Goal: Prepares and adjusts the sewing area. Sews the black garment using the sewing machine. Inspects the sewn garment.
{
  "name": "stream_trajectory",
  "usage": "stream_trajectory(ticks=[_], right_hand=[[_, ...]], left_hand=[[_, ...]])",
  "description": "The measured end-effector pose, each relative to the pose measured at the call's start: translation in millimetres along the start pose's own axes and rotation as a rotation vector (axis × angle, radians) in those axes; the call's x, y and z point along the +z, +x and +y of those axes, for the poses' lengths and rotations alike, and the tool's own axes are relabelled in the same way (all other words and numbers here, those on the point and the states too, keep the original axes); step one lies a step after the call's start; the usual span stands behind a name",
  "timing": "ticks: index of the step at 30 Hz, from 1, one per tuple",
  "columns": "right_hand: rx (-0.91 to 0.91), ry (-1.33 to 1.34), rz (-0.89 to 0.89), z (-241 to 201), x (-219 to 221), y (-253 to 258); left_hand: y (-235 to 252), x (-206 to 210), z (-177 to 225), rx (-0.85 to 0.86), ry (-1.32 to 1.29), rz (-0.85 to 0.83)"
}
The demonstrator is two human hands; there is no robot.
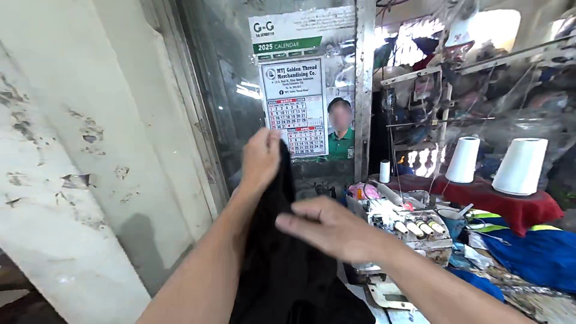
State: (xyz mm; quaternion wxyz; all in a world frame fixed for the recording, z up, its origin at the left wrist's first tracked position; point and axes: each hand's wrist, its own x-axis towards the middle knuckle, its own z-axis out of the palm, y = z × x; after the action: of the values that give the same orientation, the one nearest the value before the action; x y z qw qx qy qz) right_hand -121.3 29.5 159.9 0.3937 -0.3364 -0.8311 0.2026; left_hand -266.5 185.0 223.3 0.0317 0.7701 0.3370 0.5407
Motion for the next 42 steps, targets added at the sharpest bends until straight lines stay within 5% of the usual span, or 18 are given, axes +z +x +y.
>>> stream_trajectory(ticks=[4,9,13,16,19,28,31,35,37,39,42], right_hand=[[0.304,0.201,0.147,31,-26,-2],[0.482,0.729,0.192,70,-42,-26],[0.467,0.829,0.15,74,-37,-16],[0.421,0.81,0.172,62,-33,-3],[0.386,0.782,0.211,67,-31,1],[0.25,0.872,0.406,73,-53,11],[0.137,0.576,0.422,42,-70,4],[0.047,-0.509,0.203,41,-97,-9],[0.061,-0.815,0.049,38,-112,-16],[-0.015,-0.898,0.025,29,-128,-18],[-0.289,-0.86,0.301,7,-157,-12]], left_hand=[[8,2,-13,0.029,-0.048,-0.456],[-83,-22,-17,0.045,-0.214,-0.272],[-174,0,-9,0.04,-0.266,-0.123],[-208,27,-8,-0.147,-0.053,-0.242],[-199,42,-33,-0.273,-0.125,-0.294],[-124,6,-18,-0.118,-0.339,-0.303],[-88,-38,3,-0.143,-0.332,-0.186],[-45,-102,31,-0.124,-0.068,0.052],[-23,-130,25,-0.093,0.063,0.142],[-12,-151,21,-0.075,0.181,0.163],[0,-171,22,-0.034,0.301,0.173]])
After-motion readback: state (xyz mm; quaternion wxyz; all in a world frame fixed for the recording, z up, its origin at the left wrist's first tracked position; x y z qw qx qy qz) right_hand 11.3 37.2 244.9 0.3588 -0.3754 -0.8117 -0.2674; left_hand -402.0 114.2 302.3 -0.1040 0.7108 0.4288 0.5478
